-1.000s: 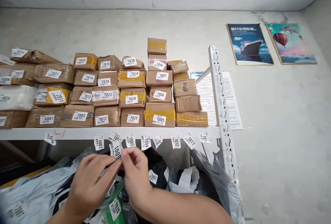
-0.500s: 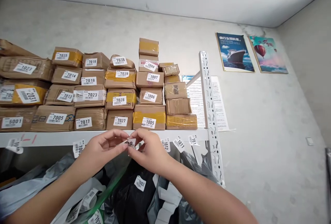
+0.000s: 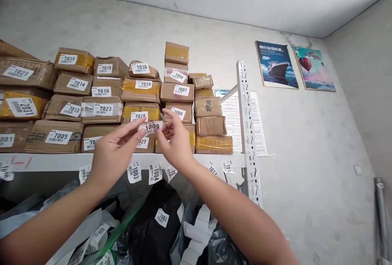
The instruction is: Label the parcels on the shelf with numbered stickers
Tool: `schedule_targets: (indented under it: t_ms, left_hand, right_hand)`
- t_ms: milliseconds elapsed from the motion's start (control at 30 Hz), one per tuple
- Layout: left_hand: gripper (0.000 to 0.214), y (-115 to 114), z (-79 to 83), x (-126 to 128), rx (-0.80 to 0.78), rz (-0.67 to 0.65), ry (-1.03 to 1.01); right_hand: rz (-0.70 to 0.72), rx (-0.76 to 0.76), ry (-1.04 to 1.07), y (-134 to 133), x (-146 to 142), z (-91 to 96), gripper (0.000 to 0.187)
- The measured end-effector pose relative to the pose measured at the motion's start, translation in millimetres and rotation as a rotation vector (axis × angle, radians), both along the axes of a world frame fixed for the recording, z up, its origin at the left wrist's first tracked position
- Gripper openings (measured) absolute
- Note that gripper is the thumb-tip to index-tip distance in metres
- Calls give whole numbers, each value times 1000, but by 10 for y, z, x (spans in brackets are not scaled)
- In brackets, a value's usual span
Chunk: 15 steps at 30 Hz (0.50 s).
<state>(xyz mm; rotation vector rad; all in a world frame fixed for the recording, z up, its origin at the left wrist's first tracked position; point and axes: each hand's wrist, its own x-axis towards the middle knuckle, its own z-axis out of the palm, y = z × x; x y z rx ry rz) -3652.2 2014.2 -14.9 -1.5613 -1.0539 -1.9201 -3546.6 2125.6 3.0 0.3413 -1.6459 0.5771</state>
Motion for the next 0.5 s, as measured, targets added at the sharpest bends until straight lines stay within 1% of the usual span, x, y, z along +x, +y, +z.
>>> schedule_targets:
  t_ms: [33,100,133,200,267,300,333,367,400,433,500]
  left_hand:
    - [39,16,60,-10,39,15,-14]
    - [42,66,185,-55,91,34,-46]
    - [44,94,245,-81,108,27,-60]
    - [52,133,338,-117,140,-16,-70]
    - [62,128,347,-105,171,-58,-77]
    - [65,107,302,-81,173,-73,-81]
    - [65,77,219,-49,153,-80,-87]
    - [60,43,97,-15,113,-81,-95]
    - [54,8,-61,15,55,-85,-100]
    - [47,-22,-249,33,-13,-84,-106]
    - [36,-62,-674,22,-111,-78,-112]
  right_hand:
    - [30,-18,-4,-6,-18,100,40]
    - [45,-43,25,-17,-56,287,38]
    - [34,-38,59,-19,-73,369,36]
    - [-10,27,125,-11,-93,510,33]
    - [-75,136,176,21,-88,638,26]
    - [-128,183,197,48,-77,709,19]
    - [-198,219,222,84,-61,794,12]
    - [-286,241,254,131,-47,898,6]
    - [-387,252,293,189,-37,1027,6]
    - [-493,260,334,261,-37,1184,11]
    - [-701,293,410,439,-76,1582,20]
